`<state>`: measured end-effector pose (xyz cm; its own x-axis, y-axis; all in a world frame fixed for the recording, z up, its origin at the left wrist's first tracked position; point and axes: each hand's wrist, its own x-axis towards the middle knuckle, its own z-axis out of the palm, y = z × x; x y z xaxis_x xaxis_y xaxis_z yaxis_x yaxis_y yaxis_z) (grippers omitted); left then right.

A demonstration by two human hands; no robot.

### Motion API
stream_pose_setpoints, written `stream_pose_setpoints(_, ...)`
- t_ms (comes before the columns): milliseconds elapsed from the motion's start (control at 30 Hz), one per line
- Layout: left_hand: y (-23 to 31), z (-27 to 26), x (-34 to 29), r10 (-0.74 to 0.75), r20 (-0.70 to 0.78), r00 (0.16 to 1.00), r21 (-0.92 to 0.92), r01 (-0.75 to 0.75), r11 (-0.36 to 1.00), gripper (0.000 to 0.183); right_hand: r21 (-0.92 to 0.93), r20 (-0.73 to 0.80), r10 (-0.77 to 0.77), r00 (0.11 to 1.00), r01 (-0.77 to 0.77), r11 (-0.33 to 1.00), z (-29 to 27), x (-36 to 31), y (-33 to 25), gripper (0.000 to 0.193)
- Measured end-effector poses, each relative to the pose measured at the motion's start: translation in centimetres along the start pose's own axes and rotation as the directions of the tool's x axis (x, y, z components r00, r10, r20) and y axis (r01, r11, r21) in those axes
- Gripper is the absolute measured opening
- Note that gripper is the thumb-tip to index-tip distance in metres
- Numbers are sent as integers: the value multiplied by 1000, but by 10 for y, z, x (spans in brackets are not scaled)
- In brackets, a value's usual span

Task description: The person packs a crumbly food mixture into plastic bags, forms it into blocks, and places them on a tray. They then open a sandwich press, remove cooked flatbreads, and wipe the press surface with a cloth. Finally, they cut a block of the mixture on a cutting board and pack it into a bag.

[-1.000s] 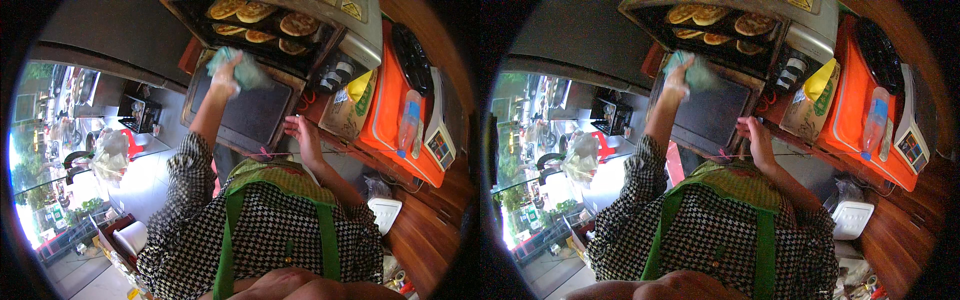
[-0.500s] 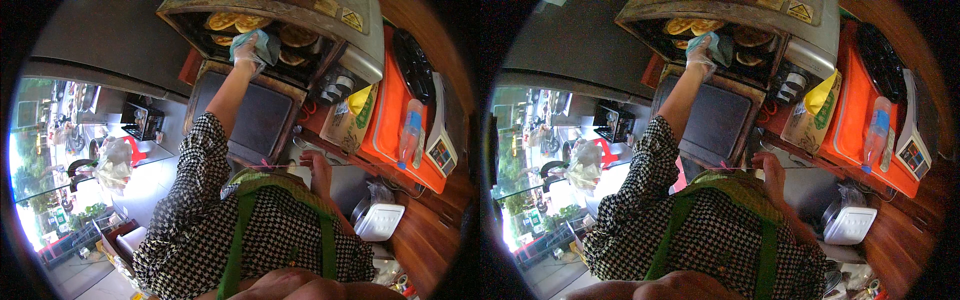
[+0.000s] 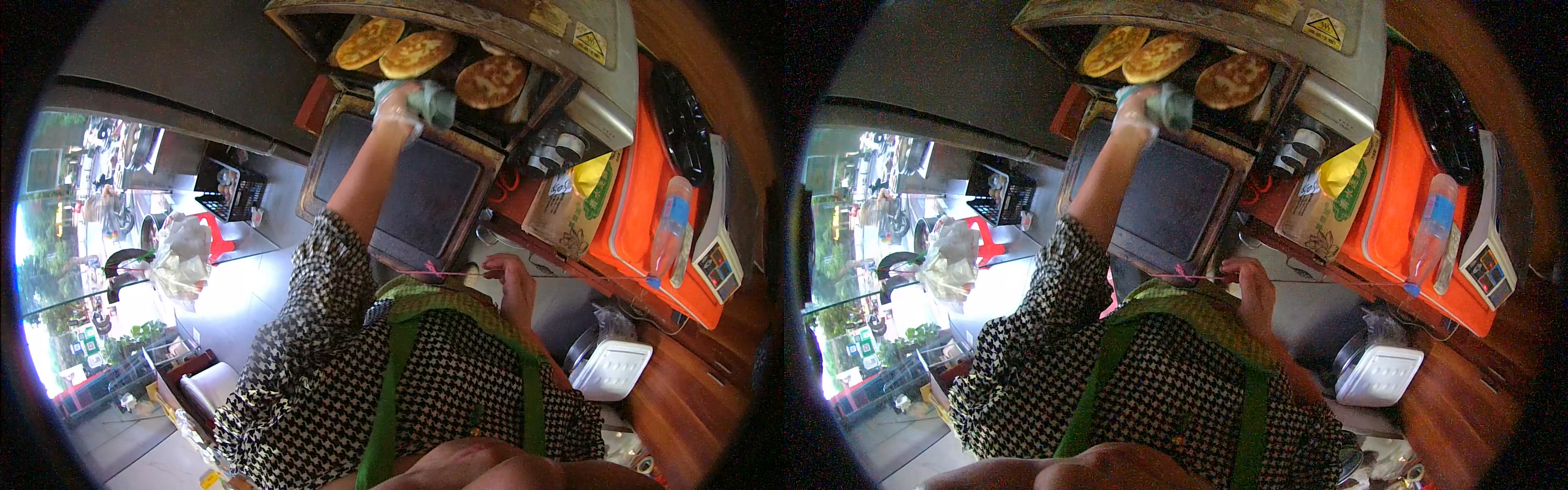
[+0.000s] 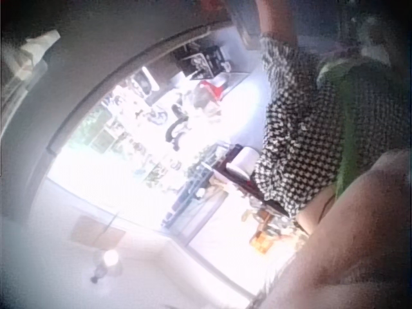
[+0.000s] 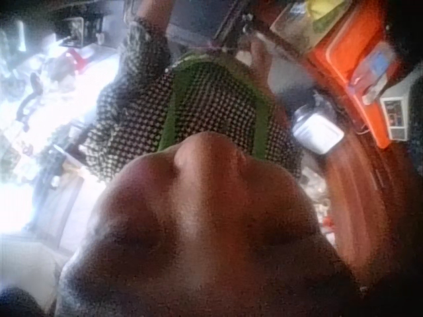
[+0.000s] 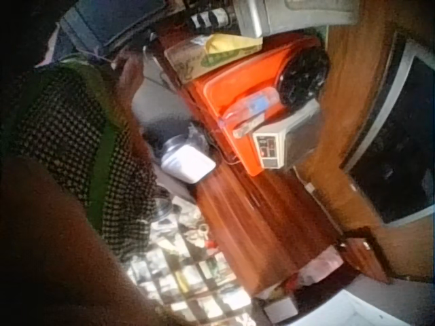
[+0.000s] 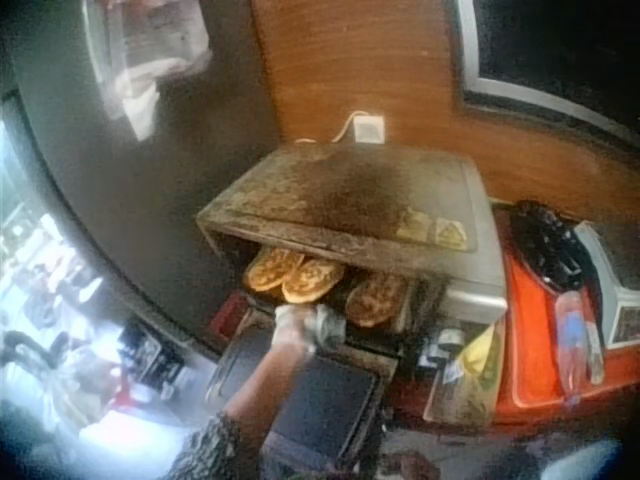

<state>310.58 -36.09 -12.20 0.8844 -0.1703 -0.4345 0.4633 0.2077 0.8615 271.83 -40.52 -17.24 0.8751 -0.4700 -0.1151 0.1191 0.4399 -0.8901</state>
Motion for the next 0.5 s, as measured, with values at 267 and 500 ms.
stream_pose_setpoints(267,-14,-65,-65,13,167,986,-75,-1,997,18,-53,53,-200,978,203,978,-28,-9,-11,37)
stream_pose_setpoints(500,-24,-100,-87,76,150,986,-127,-57,990,21,-142,11,-272,962,271,952,-49,-1,-32,40)
